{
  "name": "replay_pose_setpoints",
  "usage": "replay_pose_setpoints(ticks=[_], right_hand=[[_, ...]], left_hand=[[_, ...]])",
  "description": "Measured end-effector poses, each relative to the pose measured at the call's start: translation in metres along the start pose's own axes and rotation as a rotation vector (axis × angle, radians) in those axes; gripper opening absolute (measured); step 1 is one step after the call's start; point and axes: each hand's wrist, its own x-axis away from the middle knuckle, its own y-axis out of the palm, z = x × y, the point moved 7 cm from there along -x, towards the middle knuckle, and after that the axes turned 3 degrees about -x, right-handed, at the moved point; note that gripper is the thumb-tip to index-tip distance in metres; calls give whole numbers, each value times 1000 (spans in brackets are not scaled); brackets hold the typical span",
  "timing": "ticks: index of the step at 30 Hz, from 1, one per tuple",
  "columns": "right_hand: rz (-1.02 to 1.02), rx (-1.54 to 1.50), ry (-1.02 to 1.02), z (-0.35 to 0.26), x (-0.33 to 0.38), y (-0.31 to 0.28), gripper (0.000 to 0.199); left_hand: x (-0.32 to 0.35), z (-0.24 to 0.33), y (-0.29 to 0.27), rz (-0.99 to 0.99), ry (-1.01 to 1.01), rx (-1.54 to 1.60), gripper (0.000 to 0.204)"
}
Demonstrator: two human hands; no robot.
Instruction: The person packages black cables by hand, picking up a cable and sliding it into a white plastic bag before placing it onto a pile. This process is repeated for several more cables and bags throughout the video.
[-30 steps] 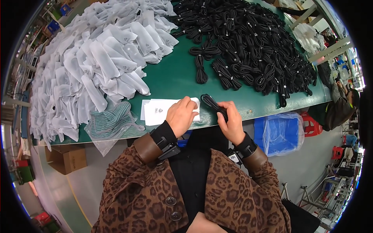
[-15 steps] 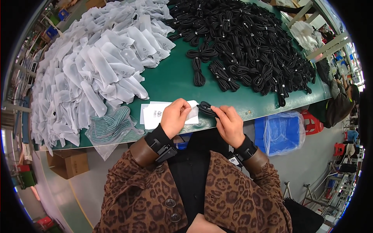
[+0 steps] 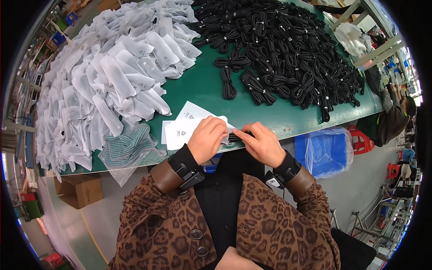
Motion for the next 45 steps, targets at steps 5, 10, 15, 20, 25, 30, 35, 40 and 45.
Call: replay_pose_setpoints(ticks=[5,10,15,20,25,30,35,40,45], right_hand=[[33,-188,302,20,1,13,36],[147,-301,125,2,-22,-3,34],[495,-736,196,13,-33,-2,36],[330,-563,13,-11,-67,-29,37],[173,-426,-71,-12,-86,-17,34],[149,-100,4,39,-112,-11,37],[-109,347,-60,86,-108,46,38],[-171,397,-86,80,-111,48,35],[-104,427,-97,76,-112,48,37]], left_hand=[[-9,7,-3,-45,78,-21,15],[-22,-1,-27,107,-98,95,13],[-28,-22,-35,99,-362,500,3],[-28,-32,-45,167,-441,895,5],[-30,-42,-62,184,-540,1128,11],[-9,-111,-151,452,-657,989,17],[-5,-161,-228,523,-546,104,47],[-8,-127,-157,-424,-602,-789,90],[8,-164,-140,-444,-430,-933,88]])
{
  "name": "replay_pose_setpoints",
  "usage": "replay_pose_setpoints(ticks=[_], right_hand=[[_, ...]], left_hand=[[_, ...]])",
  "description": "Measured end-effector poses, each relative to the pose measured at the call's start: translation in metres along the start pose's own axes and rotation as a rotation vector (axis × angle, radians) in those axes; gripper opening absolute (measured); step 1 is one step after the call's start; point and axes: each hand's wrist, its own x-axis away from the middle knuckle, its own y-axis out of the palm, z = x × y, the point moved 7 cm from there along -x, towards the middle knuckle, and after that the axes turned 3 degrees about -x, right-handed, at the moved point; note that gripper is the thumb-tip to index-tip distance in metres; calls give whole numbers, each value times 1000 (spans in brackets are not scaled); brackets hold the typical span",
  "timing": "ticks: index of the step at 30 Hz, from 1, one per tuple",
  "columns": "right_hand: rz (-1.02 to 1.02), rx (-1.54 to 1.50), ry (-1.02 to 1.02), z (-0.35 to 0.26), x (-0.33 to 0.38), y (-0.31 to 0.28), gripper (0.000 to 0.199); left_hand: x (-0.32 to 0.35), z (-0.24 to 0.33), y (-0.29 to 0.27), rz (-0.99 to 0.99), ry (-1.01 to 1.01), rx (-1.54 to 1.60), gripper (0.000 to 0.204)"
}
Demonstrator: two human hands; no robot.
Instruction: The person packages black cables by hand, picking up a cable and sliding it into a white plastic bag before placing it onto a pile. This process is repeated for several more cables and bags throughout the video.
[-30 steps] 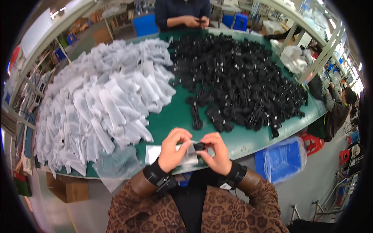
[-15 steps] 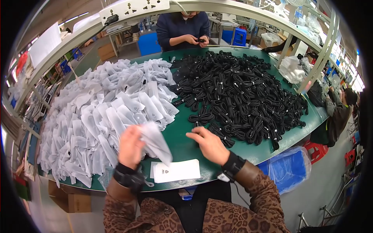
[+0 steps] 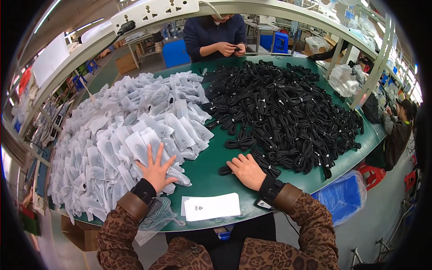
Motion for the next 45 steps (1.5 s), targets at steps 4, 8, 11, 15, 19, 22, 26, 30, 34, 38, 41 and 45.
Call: replay_pose_setpoints(ticks=[4,8,11,15,19,22,26,30,34,38,41,45], right_hand=[[37,-15,7,2,-3,3,40],[22,-61,52,2,-1,2,47],[32,-136,88,2,4,0,50],[62,-268,116,-5,29,-8,56],[74,-341,232,-5,67,-16,64],[87,-290,313,-1,87,-21,61],[81,-295,394,-2,94,-23,58],[110,-318,449,-7,93,-27,56],[143,-348,457,-13,96,-26,56],[144,-393,460,-16,96,-30,56],[167,-436,486,-18,100,-30,56],[190,-487,520,-21,104,-32,55]], left_hand=[[-13,-10,17,18,-22,-45,87],[-24,-20,19,52,-31,-82,85],[-30,-23,21,-10,-54,-62,84],[-21,-20,11,-43,-60,-27,82],[-10,4,-16,-152,-137,-15,80],[10,45,-40,142,-62,-21,74],[42,124,-40,212,271,665,44],[57,181,-21,174,349,848,30],[57,201,-6,145,326,851,25],[55,202,5,161,276,796,23],[55,202,-2,191,276,754,22],[59,200,-18,290,267,851,19]])
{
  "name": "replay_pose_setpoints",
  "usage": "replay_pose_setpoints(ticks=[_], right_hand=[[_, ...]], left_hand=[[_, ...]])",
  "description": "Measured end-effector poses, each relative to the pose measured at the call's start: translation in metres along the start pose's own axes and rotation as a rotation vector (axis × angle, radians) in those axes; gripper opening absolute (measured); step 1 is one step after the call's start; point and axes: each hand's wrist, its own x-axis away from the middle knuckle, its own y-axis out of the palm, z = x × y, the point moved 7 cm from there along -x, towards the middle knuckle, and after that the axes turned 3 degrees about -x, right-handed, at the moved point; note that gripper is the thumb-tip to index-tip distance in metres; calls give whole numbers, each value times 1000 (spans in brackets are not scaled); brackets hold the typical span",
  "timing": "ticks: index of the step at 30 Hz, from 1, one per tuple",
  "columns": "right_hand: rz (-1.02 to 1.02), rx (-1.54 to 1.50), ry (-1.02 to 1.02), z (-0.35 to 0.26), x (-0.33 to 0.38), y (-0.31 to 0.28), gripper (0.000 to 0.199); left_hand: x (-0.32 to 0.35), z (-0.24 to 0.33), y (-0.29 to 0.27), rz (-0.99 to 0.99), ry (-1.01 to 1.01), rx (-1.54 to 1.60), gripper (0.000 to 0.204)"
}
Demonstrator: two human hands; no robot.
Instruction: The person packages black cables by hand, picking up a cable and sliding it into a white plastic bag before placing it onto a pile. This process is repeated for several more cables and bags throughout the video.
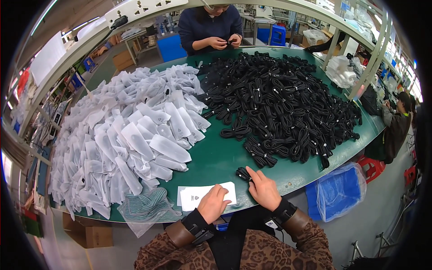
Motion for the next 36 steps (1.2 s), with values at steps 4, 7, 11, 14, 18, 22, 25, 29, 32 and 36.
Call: replay_pose_setpoints(ticks=[4,7,11,14,18,22,25,29,32,36], right_hand=[[-1,-21,23,-4,6,-2,54],[-3,-43,24,-6,7,-3,54],[7,-125,21,-3,9,0,52],[44,-177,-8,-10,2,-10,51],[30,-189,0,-12,0,-13,53],[29,-204,-11,-12,11,-8,55],[-13,-177,-18,-16,18,-4,55],[12,-204,-32,-18,21,-7,54],[5,-180,-40,-20,22,-10,54],[0,-130,-102,-25,21,-15,53]], left_hand=[[7,-2,3,-44,-33,21,18],[11,-5,8,-43,-15,10,15],[12,-10,9,28,-47,48,10],[3,-18,5,46,-107,42,10],[-7,-12,-5,29,-106,91,15],[-7,3,-4,41,-13,36,18],[-6,5,3,-3,-44,-48,18],[-2,-3,14,-32,-82,-31,16],[1,-4,10,24,-63,-53,13],[1,-13,8,34,-167,40,9]])
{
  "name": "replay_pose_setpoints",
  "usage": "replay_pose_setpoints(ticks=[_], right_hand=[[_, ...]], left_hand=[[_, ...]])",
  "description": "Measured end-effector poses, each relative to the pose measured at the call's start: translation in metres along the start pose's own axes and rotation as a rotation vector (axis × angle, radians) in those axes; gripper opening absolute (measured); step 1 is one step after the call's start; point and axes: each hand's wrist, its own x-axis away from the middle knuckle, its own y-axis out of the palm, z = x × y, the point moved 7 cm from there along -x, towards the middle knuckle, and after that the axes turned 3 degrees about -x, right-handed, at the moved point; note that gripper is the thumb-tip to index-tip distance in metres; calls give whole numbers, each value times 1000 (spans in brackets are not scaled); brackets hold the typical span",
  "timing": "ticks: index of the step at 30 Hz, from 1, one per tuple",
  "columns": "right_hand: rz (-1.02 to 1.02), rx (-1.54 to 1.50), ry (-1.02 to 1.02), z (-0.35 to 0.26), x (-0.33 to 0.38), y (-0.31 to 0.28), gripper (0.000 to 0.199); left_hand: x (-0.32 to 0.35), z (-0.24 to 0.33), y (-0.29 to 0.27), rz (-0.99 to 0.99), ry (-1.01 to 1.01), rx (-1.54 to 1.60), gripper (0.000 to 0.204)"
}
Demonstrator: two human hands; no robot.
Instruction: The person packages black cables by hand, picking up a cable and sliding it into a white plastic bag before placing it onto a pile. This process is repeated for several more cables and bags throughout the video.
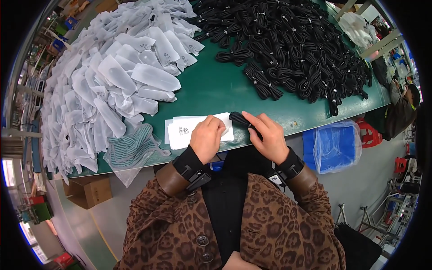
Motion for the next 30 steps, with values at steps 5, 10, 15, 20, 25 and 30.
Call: replay_pose_setpoints(ticks=[5,10,15,20,25,30], right_hand=[[3,67,-119,-7,1,-1,55],[-47,120,-158,-11,2,0,58],[-78,148,-198,-14,-2,0,58],[-135,60,-142,-8,-2,5,49],[-228,-653,335,22,7,29,37],[-300,-1000,926,41,18,46,31]], left_hand=[[-2,-2,-5,14,-98,150,6],[-3,-1,-10,13,-100,168,5],[-2,-1,-11,12,-86,159,7],[-4,7,-17,31,18,191,11],[-6,29,-23,36,286,92,15],[-6,33,-24,32,342,95,17]])
